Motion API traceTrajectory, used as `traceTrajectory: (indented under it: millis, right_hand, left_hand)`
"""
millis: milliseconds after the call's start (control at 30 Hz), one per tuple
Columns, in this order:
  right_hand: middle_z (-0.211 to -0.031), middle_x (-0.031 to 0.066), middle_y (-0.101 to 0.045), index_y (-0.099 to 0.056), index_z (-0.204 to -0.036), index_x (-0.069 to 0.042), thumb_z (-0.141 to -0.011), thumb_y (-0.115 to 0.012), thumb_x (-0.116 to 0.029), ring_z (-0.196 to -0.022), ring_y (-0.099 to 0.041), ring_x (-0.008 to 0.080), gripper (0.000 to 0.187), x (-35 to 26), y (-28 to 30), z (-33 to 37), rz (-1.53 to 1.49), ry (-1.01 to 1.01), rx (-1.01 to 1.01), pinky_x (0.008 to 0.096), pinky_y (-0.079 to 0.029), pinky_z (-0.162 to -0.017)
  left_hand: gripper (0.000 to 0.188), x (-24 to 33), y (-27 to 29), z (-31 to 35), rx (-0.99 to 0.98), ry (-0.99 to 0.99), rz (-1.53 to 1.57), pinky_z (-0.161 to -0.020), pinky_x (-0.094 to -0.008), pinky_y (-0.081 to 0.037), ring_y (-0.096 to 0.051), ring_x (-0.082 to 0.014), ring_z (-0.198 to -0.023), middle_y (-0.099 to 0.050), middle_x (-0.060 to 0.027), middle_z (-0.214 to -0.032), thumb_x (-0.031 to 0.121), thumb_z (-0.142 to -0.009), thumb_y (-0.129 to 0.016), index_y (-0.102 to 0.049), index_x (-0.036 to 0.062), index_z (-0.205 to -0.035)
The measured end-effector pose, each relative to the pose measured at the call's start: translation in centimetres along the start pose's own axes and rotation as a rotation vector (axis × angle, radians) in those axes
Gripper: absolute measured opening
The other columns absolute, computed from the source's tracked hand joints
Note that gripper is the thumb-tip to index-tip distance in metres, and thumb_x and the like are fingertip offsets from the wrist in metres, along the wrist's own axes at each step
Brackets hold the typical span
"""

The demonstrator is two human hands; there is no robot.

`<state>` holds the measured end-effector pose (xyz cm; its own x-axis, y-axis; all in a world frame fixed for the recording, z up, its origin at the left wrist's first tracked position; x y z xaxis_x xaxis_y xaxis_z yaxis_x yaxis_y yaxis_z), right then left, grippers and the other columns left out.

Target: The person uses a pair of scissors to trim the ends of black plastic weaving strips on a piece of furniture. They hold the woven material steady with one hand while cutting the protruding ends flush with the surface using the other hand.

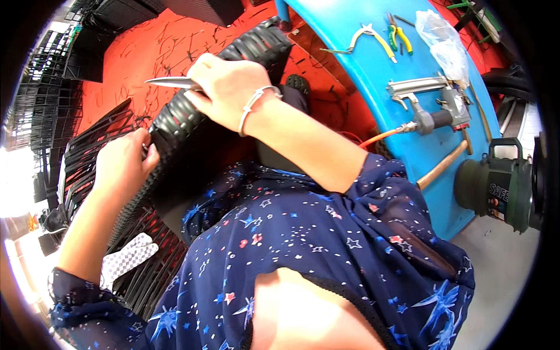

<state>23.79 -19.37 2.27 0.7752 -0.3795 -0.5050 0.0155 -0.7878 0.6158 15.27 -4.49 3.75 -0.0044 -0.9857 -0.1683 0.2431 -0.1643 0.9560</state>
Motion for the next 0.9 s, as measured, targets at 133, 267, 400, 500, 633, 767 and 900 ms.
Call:
traceTrajectory:
  millis: [133, 267, 400, 500, 633, 767, 900]
  right_hand:
    - [-0.092, 0.0058, -0.064, -0.062, -0.093, -0.011, -0.086, -0.070, -0.027, -0.072, -0.068, 0.0288, 0.020, 0.1, -0.4, 0.3, 0.020, -0.053, -0.022, 0.0402, -0.055, -0.063]
    - [-0.091, 0.0045, -0.064, -0.062, -0.094, -0.011, -0.087, -0.070, -0.027, -0.070, -0.068, 0.0279, 0.019, 0.4, -0.3, 0.6, 0.020, -0.085, -0.019, 0.0399, -0.054, -0.061]
    - [-0.091, 0.0047, -0.063, -0.061, -0.093, -0.012, -0.087, -0.070, -0.027, -0.069, -0.068, 0.0279, 0.019, 0.0, -0.3, 0.5, 0.029, -0.068, -0.031, 0.0400, -0.054, -0.061]
    - [-0.091, 0.0050, -0.063, -0.061, -0.092, -0.011, -0.087, -0.070, -0.027, -0.069, -0.068, 0.0279, 0.018, 0.0, -0.5, 0.6, 0.030, -0.056, -0.035, 0.0400, -0.054, -0.060]
    - [-0.091, 0.0049, -0.063, -0.061, -0.092, -0.011, -0.087, -0.069, -0.027, -0.069, -0.068, 0.0277, 0.019, -0.7, -0.8, 0.2, 0.059, -0.040, -0.040, 0.0399, -0.054, -0.060]
    - [-0.090, 0.0047, -0.064, -0.062, -0.093, -0.012, -0.087, -0.069, -0.028, -0.068, -0.068, 0.0276, 0.018, -1.1, -1.5, 0.3, 0.083, -0.050, -0.050, 0.0396, -0.054, -0.060]
    - [-0.089, 0.0038, -0.064, -0.063, -0.092, -0.012, -0.089, -0.068, -0.029, -0.068, -0.068, 0.0270, 0.017, -0.8, -1.1, 0.3, 0.099, -0.038, -0.013, 0.0388, -0.054, -0.059]
  left_hand:
    - [0.016, -2.5, -2.3, -1.1, -0.283, 0.147, 0.417, -0.059, -0.0355, -0.051, -0.062, -0.0211, -0.057, -0.059, -0.0079, -0.060, 0.014, -0.083, -0.068, -0.064, -0.0017, -0.085]
    - [0.010, -3.3, -3.9, 0.2, -0.424, 0.448, 0.915, -0.045, -0.0236, -0.038, -0.048, -0.0063, -0.049, -0.052, 0.0034, -0.059, 0.006, -0.080, -0.071, -0.064, 0.0024, -0.086]
    - [0.016, -4.1, -5.2, 0.4, -0.485, 0.488, 0.974, -0.044, -0.0245, -0.038, -0.049, -0.0068, -0.049, -0.054, 0.0015, -0.060, 0.006, -0.081, -0.071, -0.063, 0.0011, -0.093]
    - [0.015, -2.5, -3.0, -0.3, -0.381, 0.238, 0.553, -0.049, -0.0309, -0.046, -0.057, -0.0134, -0.051, -0.059, -0.0072, -0.061, 0.008, -0.082, -0.068, -0.064, -0.0027, -0.091]
    - [0.013, -1.9, -2.1, -1.0, -0.271, 0.054, 0.293, -0.053, -0.0350, -0.049, -0.060, -0.0180, -0.053, -0.060, -0.0116, -0.061, 0.010, -0.082, -0.068, -0.065, -0.0031, -0.083]
    - [0.013, -4.6, -4.9, -0.2, -0.402, 0.506, 0.949, -0.043, -0.0225, -0.032, -0.044, -0.0060, -0.045, -0.053, 0.0027, -0.058, 0.009, -0.083, -0.072, -0.064, 0.0036, -0.074]
    - [0.012, -4.8, -5.7, -0.5, -0.362, 0.419, 1.117, -0.043, -0.0214, -0.030, -0.042, -0.0041, -0.046, -0.052, 0.0045, -0.058, 0.008, -0.082, -0.071, -0.062, 0.0054, -0.076]
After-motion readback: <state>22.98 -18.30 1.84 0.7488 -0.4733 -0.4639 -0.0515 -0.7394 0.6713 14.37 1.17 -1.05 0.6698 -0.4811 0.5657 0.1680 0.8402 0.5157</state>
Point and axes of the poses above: each hand's wrist, its own z-axis away from the middle knuckle, its own y-axis out of the back of the hand, x = y × z, the point moved 10 cm from there along -z, towards the middle knuckle
